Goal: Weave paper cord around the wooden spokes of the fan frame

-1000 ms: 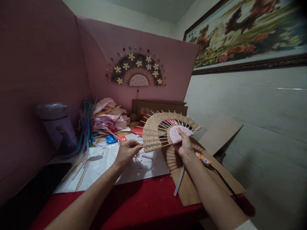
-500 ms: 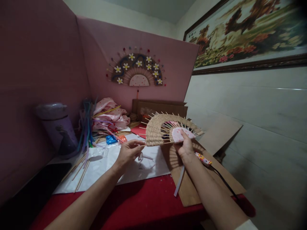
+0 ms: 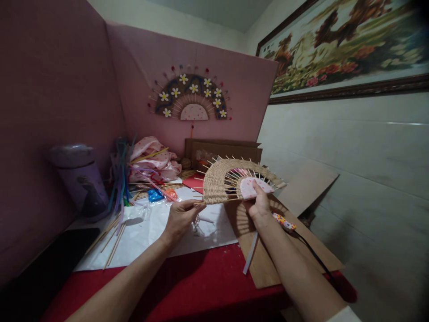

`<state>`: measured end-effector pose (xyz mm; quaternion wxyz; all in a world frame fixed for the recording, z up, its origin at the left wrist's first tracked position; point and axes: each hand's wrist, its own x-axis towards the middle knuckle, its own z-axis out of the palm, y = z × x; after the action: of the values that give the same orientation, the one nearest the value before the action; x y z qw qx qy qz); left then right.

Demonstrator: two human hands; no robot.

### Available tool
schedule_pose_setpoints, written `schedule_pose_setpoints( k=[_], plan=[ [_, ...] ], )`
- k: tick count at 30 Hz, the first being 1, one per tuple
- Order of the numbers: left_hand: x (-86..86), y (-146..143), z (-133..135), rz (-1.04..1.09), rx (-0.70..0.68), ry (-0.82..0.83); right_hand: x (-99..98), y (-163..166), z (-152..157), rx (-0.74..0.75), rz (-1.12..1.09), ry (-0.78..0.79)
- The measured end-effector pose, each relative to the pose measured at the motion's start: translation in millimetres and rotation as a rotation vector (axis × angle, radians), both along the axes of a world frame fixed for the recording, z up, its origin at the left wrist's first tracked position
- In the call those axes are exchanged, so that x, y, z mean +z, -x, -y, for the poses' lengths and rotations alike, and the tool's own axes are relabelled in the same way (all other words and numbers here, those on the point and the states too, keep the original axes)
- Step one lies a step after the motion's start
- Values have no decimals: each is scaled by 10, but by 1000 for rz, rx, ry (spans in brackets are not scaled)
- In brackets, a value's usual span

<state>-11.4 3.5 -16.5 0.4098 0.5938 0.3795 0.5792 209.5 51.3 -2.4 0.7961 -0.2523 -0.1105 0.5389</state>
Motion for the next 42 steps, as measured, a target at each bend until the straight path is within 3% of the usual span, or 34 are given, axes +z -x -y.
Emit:
schedule_pose_setpoints(
  k=[16,26,29,37,42],
  plan=[
    [-75,19,-41,-43,23,-22,13,-4,4,7,-15,3],
    [-5,46,-71,84,-46,130,16,-15,12,15,-3,14],
    [11,64,-75,58,-9,148,33,15,23,44,2,18],
    [-11,187,-124,-334,239,-138,16,3,3,94,42,21],
    [78,223,-73,-473,298,-234,11,3,-1,111,50,58]
  ],
)
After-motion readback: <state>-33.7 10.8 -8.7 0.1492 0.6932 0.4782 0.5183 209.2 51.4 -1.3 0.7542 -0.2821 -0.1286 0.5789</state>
